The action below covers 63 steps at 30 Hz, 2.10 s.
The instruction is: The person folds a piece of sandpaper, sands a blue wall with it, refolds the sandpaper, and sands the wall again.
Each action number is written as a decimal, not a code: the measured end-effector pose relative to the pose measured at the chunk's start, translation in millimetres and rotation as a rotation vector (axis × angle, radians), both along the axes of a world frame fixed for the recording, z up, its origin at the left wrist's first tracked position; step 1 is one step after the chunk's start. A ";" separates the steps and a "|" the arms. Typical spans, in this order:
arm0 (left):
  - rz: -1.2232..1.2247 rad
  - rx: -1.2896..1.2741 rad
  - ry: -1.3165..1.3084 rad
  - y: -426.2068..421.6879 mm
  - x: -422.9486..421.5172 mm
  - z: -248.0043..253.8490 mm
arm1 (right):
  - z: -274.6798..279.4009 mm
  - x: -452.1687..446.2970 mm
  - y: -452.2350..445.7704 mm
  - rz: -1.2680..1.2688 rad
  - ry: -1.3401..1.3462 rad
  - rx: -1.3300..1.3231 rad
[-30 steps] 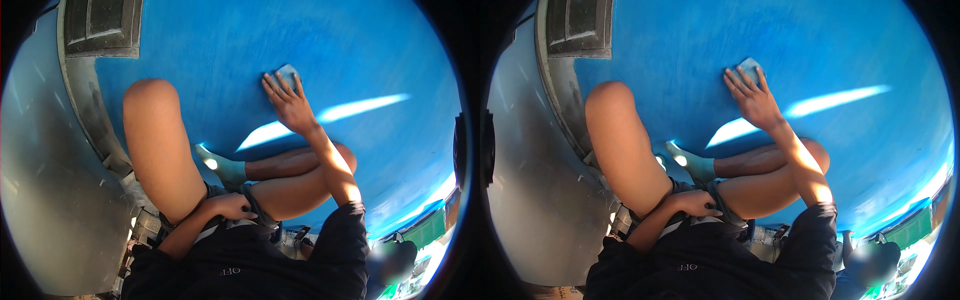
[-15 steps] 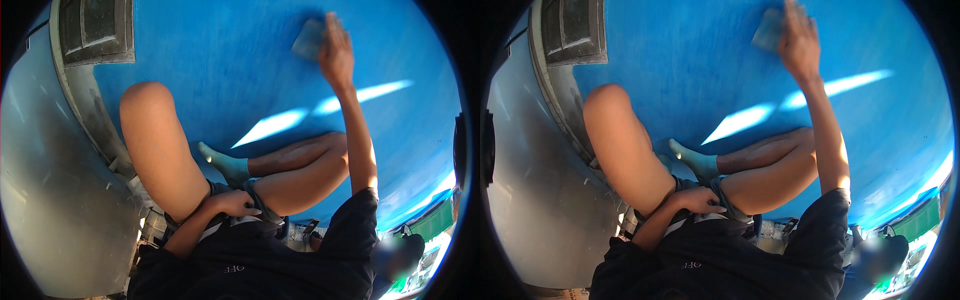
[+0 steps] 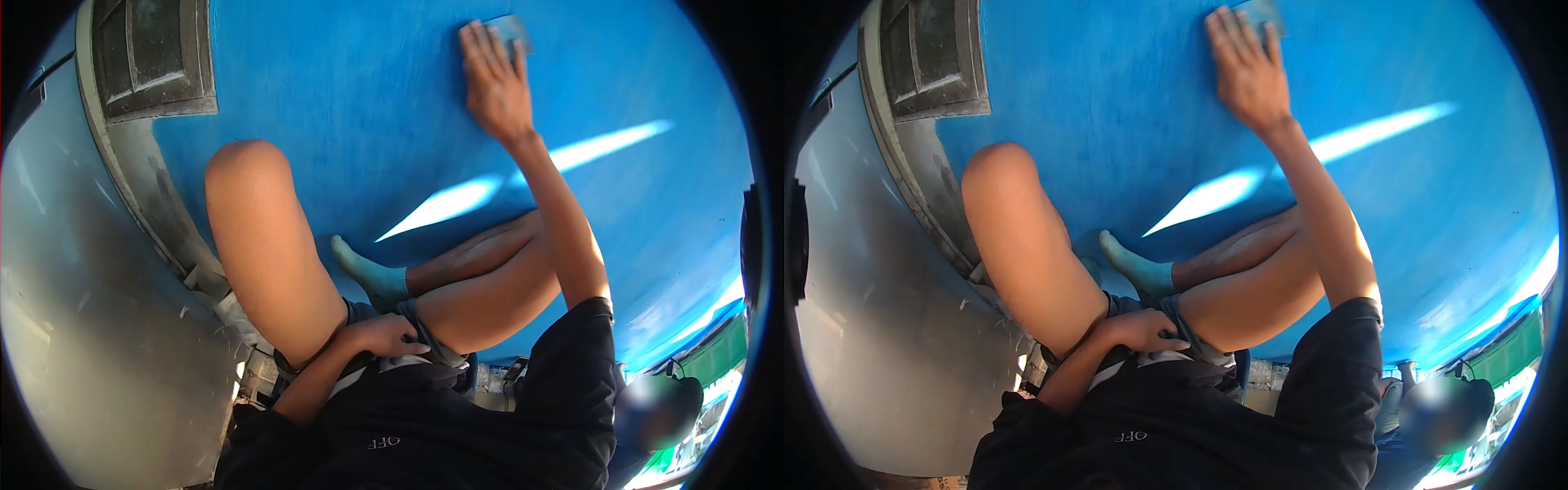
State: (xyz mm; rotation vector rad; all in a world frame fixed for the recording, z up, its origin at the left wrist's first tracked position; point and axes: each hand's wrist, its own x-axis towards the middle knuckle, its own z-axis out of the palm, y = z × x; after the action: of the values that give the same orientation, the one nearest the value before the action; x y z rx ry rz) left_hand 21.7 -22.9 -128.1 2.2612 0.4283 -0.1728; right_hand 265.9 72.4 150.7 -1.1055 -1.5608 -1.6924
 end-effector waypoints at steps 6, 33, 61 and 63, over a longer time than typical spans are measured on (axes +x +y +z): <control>0.005 0.000 -0.036 -1.5 -0.4 0.5 | -20.1 -4.0 -8.2 -0.065 -0.298 -0.424; 0.015 0.027 -0.095 -2.6 0.3 -7.3 | -1.1 -42.4 2.8 0.044 -0.061 -0.162; 0.019 -0.004 -0.058 -1.5 -4.5 3.6 | 15.2 -29.7 -6.5 0.010 -0.054 -0.225; -0.007 0.023 -0.133 -0.1 -3.1 -1.0 | 14.3 -37.7 -1.8 -0.035 0.129 -0.015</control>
State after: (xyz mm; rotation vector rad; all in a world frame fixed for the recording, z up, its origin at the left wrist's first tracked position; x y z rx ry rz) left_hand 18.6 -23.0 -129.1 2.2810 0.3538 -0.0206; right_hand 228.2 70.6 165.0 -1.2314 -1.4835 -1.6008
